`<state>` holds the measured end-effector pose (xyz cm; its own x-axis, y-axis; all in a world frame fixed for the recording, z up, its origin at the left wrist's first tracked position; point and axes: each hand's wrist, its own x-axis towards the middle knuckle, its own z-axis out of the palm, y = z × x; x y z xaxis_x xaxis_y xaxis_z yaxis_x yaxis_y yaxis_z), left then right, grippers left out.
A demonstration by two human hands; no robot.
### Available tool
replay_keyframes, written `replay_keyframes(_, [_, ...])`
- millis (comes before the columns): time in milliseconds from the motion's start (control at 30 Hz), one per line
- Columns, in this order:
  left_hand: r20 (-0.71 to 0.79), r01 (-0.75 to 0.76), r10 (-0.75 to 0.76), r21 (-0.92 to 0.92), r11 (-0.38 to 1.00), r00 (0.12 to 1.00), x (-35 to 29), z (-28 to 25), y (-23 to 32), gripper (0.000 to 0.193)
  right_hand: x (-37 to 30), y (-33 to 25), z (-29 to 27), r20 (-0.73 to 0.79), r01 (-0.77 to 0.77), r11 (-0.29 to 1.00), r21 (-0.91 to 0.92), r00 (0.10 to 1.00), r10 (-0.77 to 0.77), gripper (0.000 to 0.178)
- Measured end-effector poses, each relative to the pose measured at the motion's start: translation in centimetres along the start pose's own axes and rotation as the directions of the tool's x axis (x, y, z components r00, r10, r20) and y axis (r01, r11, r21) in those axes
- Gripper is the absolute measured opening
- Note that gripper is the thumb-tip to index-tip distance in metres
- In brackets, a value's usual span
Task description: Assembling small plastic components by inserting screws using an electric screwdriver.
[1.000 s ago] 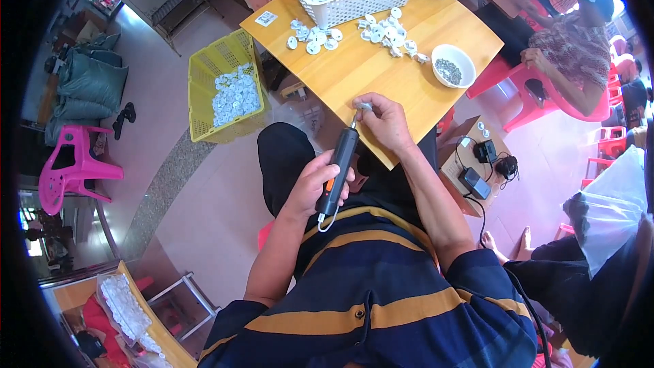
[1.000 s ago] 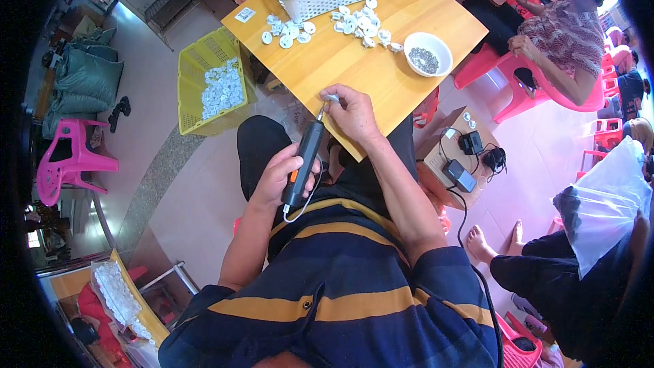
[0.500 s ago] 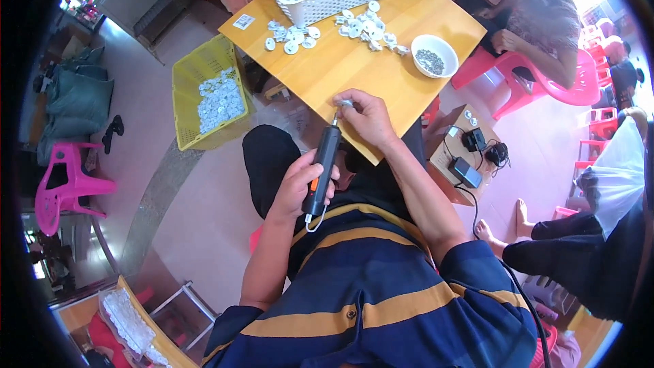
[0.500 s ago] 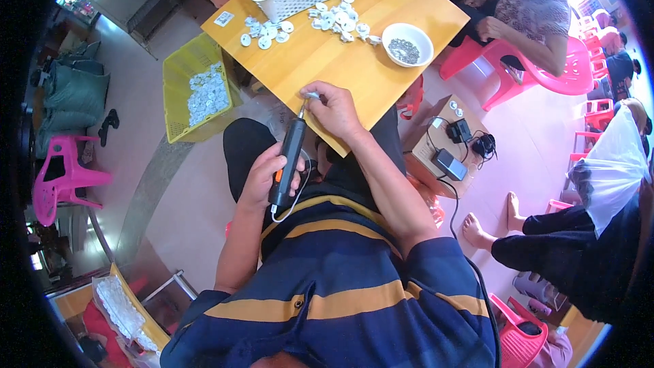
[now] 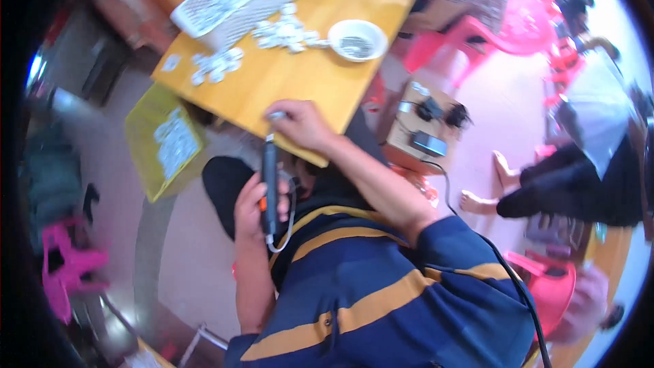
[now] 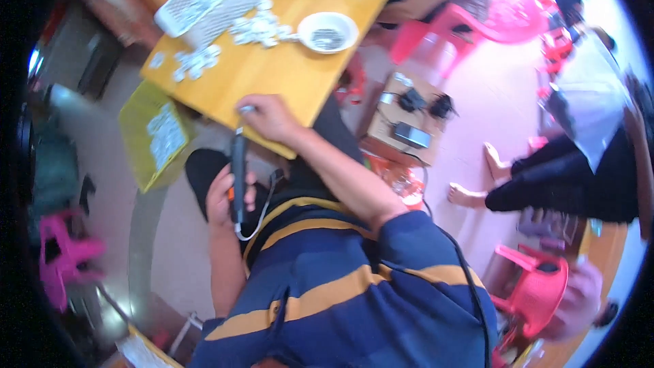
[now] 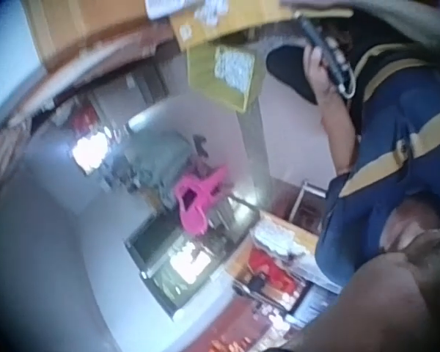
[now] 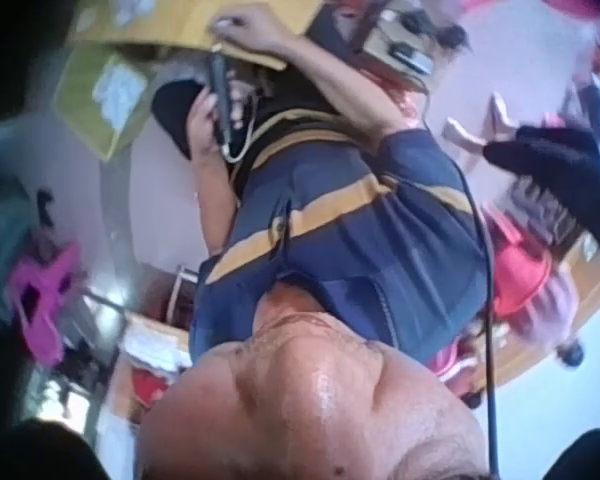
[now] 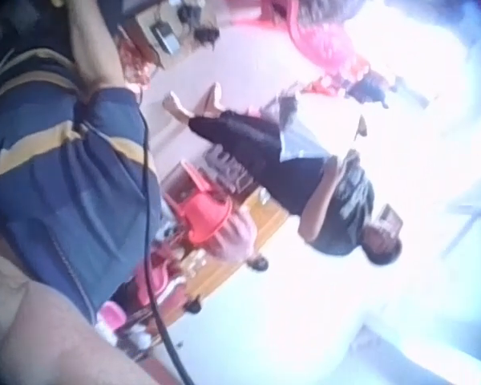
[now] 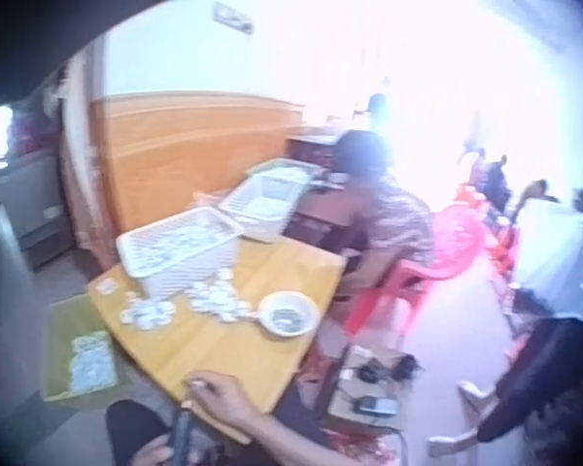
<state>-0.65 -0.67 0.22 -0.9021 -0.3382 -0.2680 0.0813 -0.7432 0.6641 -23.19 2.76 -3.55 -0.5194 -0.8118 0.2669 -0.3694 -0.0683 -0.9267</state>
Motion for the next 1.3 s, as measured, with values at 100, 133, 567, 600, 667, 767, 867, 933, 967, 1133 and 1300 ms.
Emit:
replay_keyframes(100, [-0.003,-0.001,0.001,-0.029,1.0,1.0,-0.7,-0.4,-0.3,0.055,-0.3,-0.4,1.0,-0.003,-0.032,0.983,0.182,0.999,0.033,0.013])
replay_keyframes(133, [0.02,0.006,-0.003,-0.118,0.993,1.0,-0.5,-0.3,-0.3,0.056,-0.5,-0.3,0.7,-0.037,-0.041,0.986,0.159,0.998,0.047,0.013])
replay_keyframes(567, [0.164,0.022,0.001,-0.137,0.99,0.986,-0.2,-0.8,0.5,0.066,-0.3,-1.1,-1.0,0.005,-0.29,0.678,0.676,0.921,0.389,0.018])
replay_keyframes(600, [0.156,0.023,0.0,-0.143,0.989,0.988,0.1,-0.5,0.3,0.066,-0.6,-1.4,-1.7,0.012,-0.276,0.631,0.724,0.921,0.389,0.018])
replay_keyframes(667, [0.165,0.004,0.019,-0.136,0.991,0.986,0.2,-1.0,0.1,0.065,-1.0,-2.9,-2.5,0.029,-0.3,0.612,0.731,0.911,0.412,0.017])
replay_keyframes(767, [0.163,-0.034,0.056,-0.131,0.991,0.985,-0.2,-1.1,0.2,0.065,-1.2,-3.0,-2.3,0.083,-0.284,0.561,0.777,0.931,0.356,0.018])
replay_keyframes(867, [0.142,-0.058,0.075,-0.123,0.991,0.987,-0.8,-1.4,0.4,0.064,-0.9,-3.7,-1.7,0.128,-0.288,0.548,0.785,0.942,0.312,0.02])
replay_keyframes(933, [0.15,-0.066,0.083,-0.115,0.991,0.985,-0.6,-1.3,0.6,0.064,-0.4,-3.7,-1.7,0.127,-0.274,0.565,0.778,0.95,0.286,0.022])
replay_keyframes(967, [0.153,-0.059,0.075,-0.109,0.992,0.985,-0.6,-1.3,0.6,0.061,-0.2,-3.4,-1.6,0.097,-0.266,0.654,0.708,0.954,0.283,0.023])
replay_keyframes(1133, [0.107,-0.042,0.052,-0.09,0.995,0.993,-0.7,-1.2,0.7,0.055,2.4,-2.1,-0.8,-0.002,-0.129,0.984,0.122,0.991,0.13,0.026])
replay_keyframes(1300, [0.081,-0.044,0.051,-0.079,0.996,0.995,-0.8,-1.3,0.3,0.05,6.2,-1.0,1.7,0.032,0.119,0.924,-0.363,0.993,-0.115,0.036])
